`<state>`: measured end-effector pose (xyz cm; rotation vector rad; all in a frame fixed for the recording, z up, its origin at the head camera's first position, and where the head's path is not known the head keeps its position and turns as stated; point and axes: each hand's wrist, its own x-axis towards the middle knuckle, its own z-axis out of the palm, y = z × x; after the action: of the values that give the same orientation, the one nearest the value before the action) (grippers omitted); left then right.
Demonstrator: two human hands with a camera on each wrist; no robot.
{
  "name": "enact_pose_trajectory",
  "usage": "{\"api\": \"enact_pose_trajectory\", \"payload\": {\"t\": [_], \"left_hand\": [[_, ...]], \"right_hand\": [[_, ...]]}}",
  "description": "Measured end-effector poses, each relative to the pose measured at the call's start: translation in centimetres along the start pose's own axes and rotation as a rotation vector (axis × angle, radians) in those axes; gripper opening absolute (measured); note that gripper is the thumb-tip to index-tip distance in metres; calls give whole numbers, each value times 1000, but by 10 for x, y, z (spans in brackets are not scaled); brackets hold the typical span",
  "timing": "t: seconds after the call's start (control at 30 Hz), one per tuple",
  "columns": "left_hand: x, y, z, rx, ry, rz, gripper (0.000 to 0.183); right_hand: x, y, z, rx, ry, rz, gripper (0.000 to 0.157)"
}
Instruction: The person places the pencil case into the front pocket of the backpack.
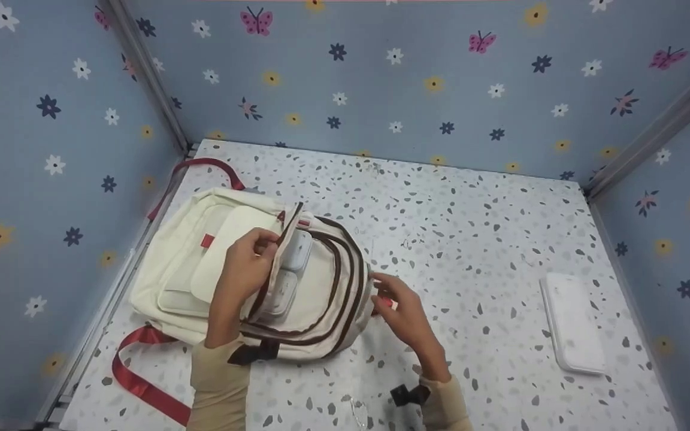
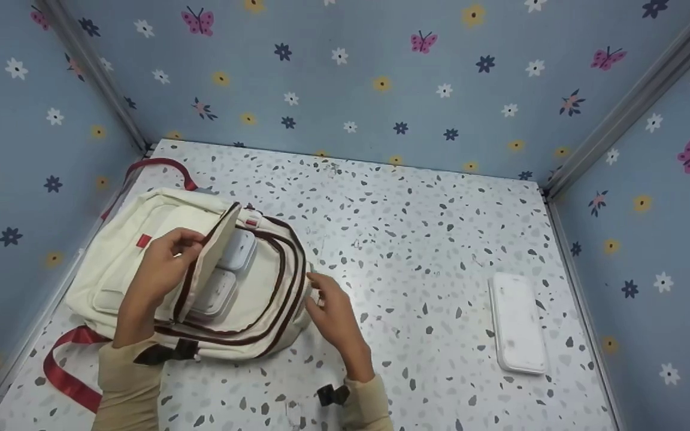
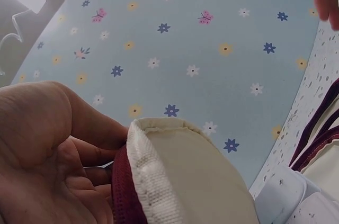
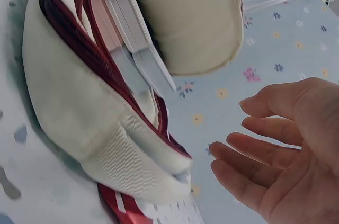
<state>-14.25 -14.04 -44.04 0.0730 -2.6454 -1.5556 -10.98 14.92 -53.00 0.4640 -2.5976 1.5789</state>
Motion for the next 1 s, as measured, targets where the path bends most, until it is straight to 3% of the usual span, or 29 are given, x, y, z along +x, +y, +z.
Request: {"api": "enact_pose_trajectory", "payload": {"t": [0.2, 0.5, 0.7, 1.0], "left_hand": [[0, -1, -1, 2, 5, 3, 17], [0, -2, -3, -4, -1, -1, 18], [-1, -2, -5, 3, 0, 9, 18], [-1, -4, -8, -2, 5, 9, 18]], "right_hand": [[-6, 12, -21, -31, 56, 97, 41], [-19, 41, -53, -2, 159, 169, 44], [-31, 55, -77, -34, 214, 269, 47], [-51, 76, -116, -4, 286, 344, 53]]}}
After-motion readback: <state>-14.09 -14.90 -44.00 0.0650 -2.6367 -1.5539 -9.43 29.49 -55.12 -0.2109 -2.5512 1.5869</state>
